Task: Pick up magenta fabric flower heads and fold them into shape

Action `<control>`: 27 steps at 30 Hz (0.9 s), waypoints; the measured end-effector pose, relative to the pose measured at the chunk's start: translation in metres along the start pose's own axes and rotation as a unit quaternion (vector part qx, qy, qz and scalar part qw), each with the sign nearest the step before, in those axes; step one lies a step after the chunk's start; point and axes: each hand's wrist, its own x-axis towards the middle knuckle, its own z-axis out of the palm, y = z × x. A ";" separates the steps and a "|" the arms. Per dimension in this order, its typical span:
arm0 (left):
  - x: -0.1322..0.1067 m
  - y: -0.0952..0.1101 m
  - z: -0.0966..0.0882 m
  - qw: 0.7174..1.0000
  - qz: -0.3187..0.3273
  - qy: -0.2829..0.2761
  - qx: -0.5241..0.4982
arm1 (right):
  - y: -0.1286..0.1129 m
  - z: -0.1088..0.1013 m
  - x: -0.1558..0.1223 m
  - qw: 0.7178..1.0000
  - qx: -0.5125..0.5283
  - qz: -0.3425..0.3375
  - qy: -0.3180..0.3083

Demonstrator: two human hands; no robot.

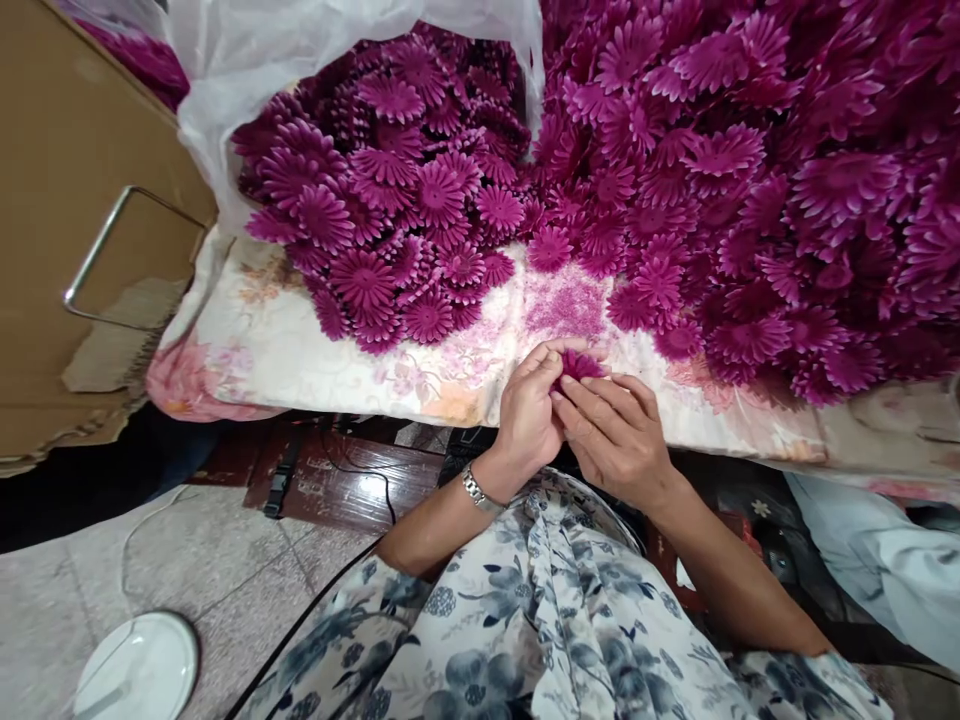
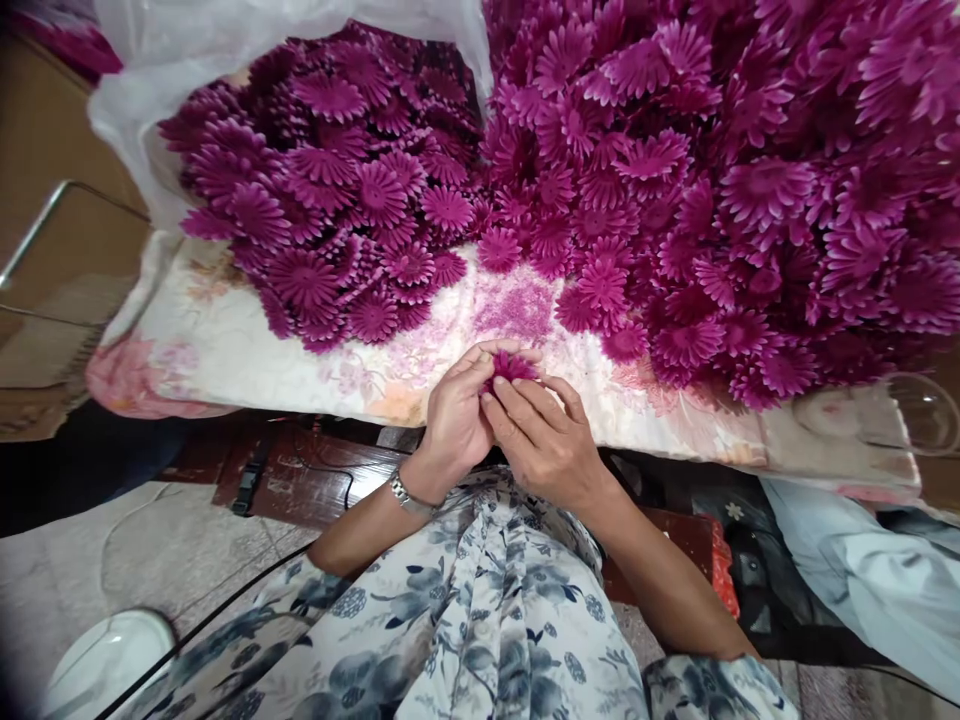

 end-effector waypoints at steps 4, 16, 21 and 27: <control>-0.001 0.002 -0.001 1.000 0.013 0.010 -0.001 | 0.002 -0.004 0.005 0.994 0.084 0.026 0.059; -0.005 0.004 0.007 0.999 -0.008 -0.016 -0.038 | 0.015 0.013 0.021 0.957 0.101 0.242 0.124; 0.005 0.007 0.006 0.998 -0.031 0.040 -0.036 | 0.005 0.014 0.024 0.997 0.039 0.058 0.011; 0.016 0.017 0.002 0.996 0.063 0.042 -0.042 | 0.001 0.001 0.022 0.991 0.104 0.028 0.084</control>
